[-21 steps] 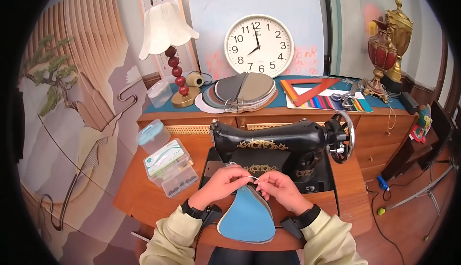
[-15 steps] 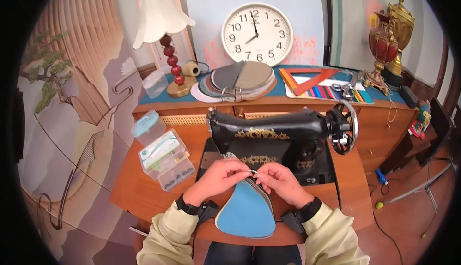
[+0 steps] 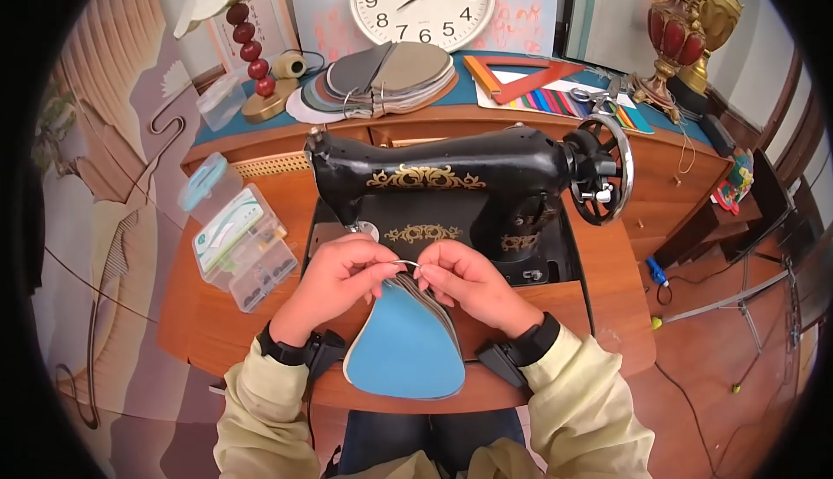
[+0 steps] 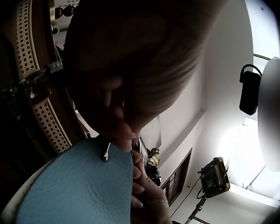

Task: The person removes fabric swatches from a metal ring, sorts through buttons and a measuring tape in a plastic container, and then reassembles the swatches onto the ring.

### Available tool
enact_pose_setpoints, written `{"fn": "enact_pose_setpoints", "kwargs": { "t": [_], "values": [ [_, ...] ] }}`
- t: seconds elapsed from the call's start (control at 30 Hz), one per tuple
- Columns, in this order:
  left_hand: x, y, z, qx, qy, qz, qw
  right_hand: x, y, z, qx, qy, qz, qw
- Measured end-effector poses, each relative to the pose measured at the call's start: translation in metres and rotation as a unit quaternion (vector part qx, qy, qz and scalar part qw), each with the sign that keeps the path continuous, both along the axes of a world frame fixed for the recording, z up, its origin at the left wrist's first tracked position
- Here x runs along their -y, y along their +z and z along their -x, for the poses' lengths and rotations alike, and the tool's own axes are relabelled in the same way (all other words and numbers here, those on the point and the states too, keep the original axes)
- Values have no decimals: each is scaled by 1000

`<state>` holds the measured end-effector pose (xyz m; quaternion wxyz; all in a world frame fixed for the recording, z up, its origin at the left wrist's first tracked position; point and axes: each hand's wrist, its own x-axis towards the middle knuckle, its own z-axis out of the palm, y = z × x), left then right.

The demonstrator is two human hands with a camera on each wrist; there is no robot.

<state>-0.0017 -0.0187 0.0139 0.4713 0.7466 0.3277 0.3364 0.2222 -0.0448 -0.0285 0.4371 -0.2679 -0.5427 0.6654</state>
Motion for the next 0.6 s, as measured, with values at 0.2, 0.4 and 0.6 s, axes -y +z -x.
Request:
{"fn": "enact_pose_setpoints", "kwargs": {
  "t": [0.2,0.4,0.6],
  "values": [
    [-2,-4,1,36,8,42,998,-2,-1,1,5,-24,-29,999],
    [-1,-7,0,39,9,50,998,-4,-3,0,51,-66,-27,996],
    [-1,-3,0,-11,5,-21,1000,-3,-5,2,24,-56,-44,997]
  ]
}}
